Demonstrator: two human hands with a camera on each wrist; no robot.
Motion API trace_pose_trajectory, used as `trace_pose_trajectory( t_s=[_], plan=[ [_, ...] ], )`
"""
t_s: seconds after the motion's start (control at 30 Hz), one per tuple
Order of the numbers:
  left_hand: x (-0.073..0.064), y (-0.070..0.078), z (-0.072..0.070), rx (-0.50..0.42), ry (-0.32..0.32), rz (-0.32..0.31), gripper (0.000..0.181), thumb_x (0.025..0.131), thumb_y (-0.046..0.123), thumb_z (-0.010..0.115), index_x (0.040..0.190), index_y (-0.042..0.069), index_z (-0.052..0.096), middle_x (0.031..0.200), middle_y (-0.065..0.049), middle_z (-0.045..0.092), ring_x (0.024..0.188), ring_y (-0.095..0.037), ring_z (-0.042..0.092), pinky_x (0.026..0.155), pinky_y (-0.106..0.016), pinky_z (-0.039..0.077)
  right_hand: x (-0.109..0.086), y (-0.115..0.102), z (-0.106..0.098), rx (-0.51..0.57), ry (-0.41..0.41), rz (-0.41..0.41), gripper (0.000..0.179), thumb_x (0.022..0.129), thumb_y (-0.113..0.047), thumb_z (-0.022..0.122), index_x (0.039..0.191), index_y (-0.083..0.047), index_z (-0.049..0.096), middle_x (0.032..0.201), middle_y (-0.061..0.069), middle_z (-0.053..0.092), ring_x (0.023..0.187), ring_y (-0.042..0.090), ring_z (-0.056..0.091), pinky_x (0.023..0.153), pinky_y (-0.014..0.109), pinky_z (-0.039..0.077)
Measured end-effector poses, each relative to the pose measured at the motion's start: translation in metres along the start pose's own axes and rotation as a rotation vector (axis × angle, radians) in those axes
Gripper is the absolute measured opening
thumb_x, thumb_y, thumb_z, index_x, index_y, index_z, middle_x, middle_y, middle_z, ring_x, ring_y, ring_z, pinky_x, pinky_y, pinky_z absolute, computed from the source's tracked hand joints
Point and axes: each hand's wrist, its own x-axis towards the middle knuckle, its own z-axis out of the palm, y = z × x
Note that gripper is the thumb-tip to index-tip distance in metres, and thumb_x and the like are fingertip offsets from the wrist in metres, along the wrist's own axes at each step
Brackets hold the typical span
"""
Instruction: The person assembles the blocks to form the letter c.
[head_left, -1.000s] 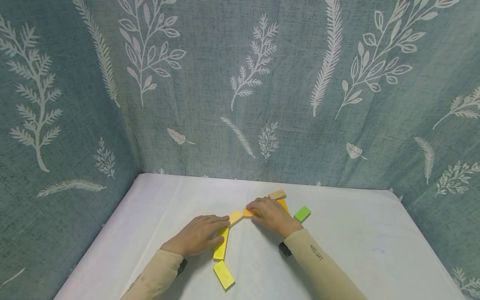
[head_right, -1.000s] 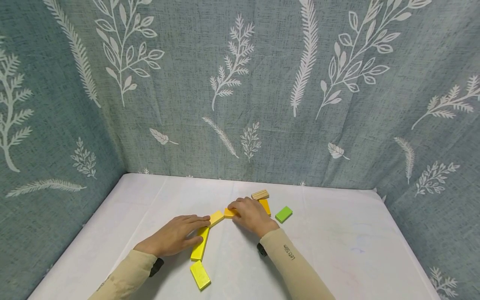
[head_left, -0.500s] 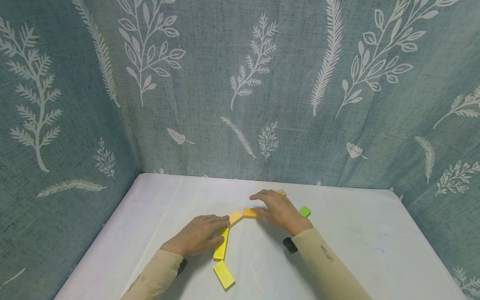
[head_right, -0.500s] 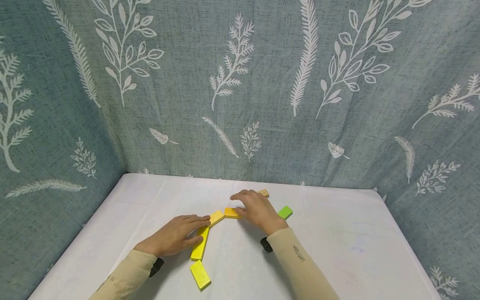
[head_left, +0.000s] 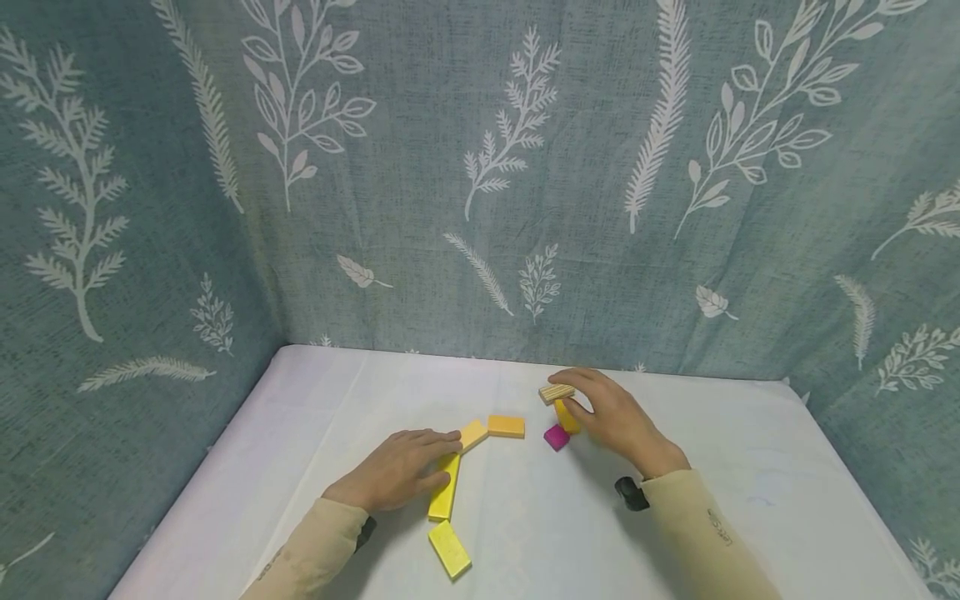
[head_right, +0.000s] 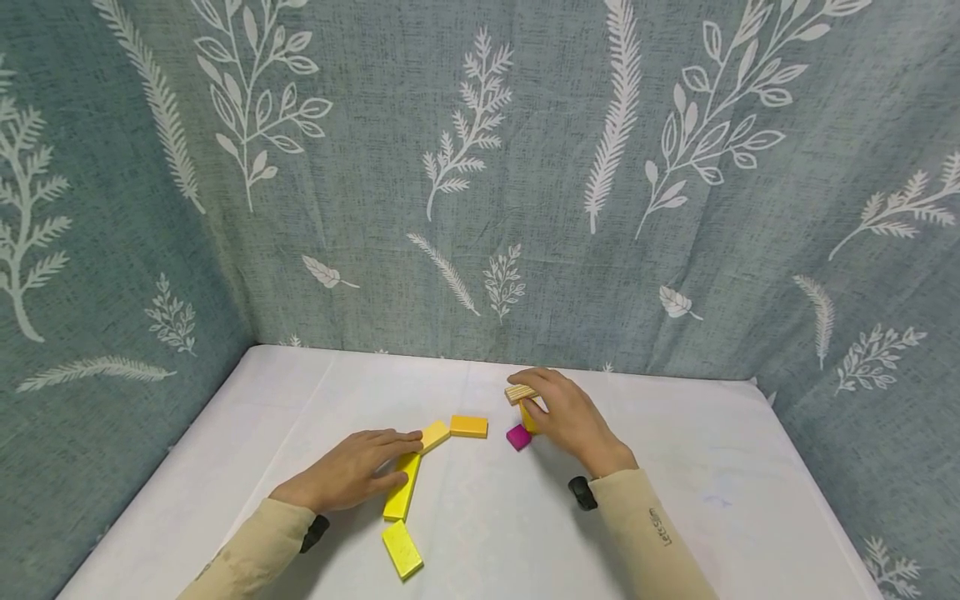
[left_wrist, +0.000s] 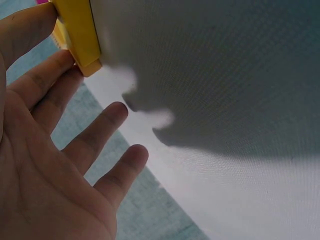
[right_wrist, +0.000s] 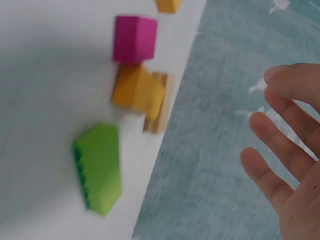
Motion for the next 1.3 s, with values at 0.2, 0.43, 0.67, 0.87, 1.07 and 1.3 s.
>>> trace_pose_trajectory(
  t_s=[0.2, 0.43, 0.67, 0.87, 1.07, 1.3],
  plan=[
    [0.000, 0.002, -0.001, 0.004, 0.014, 0.011, 0.042, 0.100, 0.028, 0.066, 0.140, 0.015, 0.061, 0.150, -0.001, 0.053, 0.136, -0.027, 0.050, 0.113, -0.052, 0.040, -0.014, 0.017, -0.004, -0.056, 0.026, -0.031, 0.045, 0.092, -0.007, 0.076, 0.134, -0.015, 0.064, 0.136, 0.004, 0.062, 0.126, 0.027, 0.058, 0.103, 0.049, 0.051],
    [0.000, 0.002, 0.000, 0.010, 0.027, 0.032, 0.042, 0.100, 0.027, 0.065, 0.140, 0.014, 0.060, 0.150, -0.002, 0.053, 0.136, -0.026, 0.051, 0.112, -0.051, 0.042, -0.024, 0.036, -0.004, -0.073, 0.028, -0.046, 0.045, 0.090, -0.001, 0.075, 0.132, -0.012, 0.065, 0.134, 0.005, 0.063, 0.125, 0.027, 0.059, 0.103, 0.049, 0.051],
    [-0.001, 0.000, 0.000, 0.005, 0.024, 0.043, 0.043, 0.101, 0.027, 0.065, 0.141, 0.014, 0.060, 0.151, -0.001, 0.052, 0.136, -0.025, 0.050, 0.111, -0.051, 0.042, -0.034, 0.047, -0.003, -0.075, -0.017, -0.024, 0.046, 0.089, 0.005, 0.073, 0.132, -0.009, 0.064, 0.134, 0.009, 0.064, 0.124, 0.031, 0.059, 0.101, 0.051, 0.052],
    [0.000, -0.001, 0.000, 0.004, 0.024, 0.050, 0.042, 0.101, 0.028, 0.065, 0.140, 0.014, 0.060, 0.151, -0.002, 0.052, 0.136, -0.026, 0.050, 0.112, -0.051, 0.042, -0.040, 0.054, -0.001, -0.097, -0.077, -0.009, 0.047, 0.087, 0.010, 0.072, 0.131, -0.006, 0.065, 0.133, 0.013, 0.064, 0.123, 0.034, 0.060, 0.101, 0.051, 0.052],
    [0.000, 0.000, 0.000, -0.002, 0.022, 0.051, 0.042, 0.101, 0.028, 0.065, 0.141, 0.014, 0.060, 0.151, -0.002, 0.052, 0.136, -0.026, 0.050, 0.112, -0.051, 0.042, -0.043, 0.059, 0.003, -0.132, -0.121, 0.007, 0.050, 0.083, 0.014, 0.073, 0.129, -0.005, 0.067, 0.131, 0.013, 0.065, 0.121, 0.034, 0.061, 0.101, 0.051, 0.052],
    [0.000, 0.000, -0.001, -0.007, 0.019, 0.037, 0.041, 0.101, 0.027, 0.065, 0.140, 0.014, 0.060, 0.151, -0.003, 0.052, 0.136, -0.026, 0.050, 0.112, -0.052, 0.041, -0.044, 0.063, 0.005, -0.119, -0.161, 0.008, 0.043, 0.083, 0.016, 0.071, 0.122, -0.003, 0.070, 0.123, 0.013, 0.069, 0.117, 0.034, 0.064, 0.101, 0.051, 0.053]
  ],
)
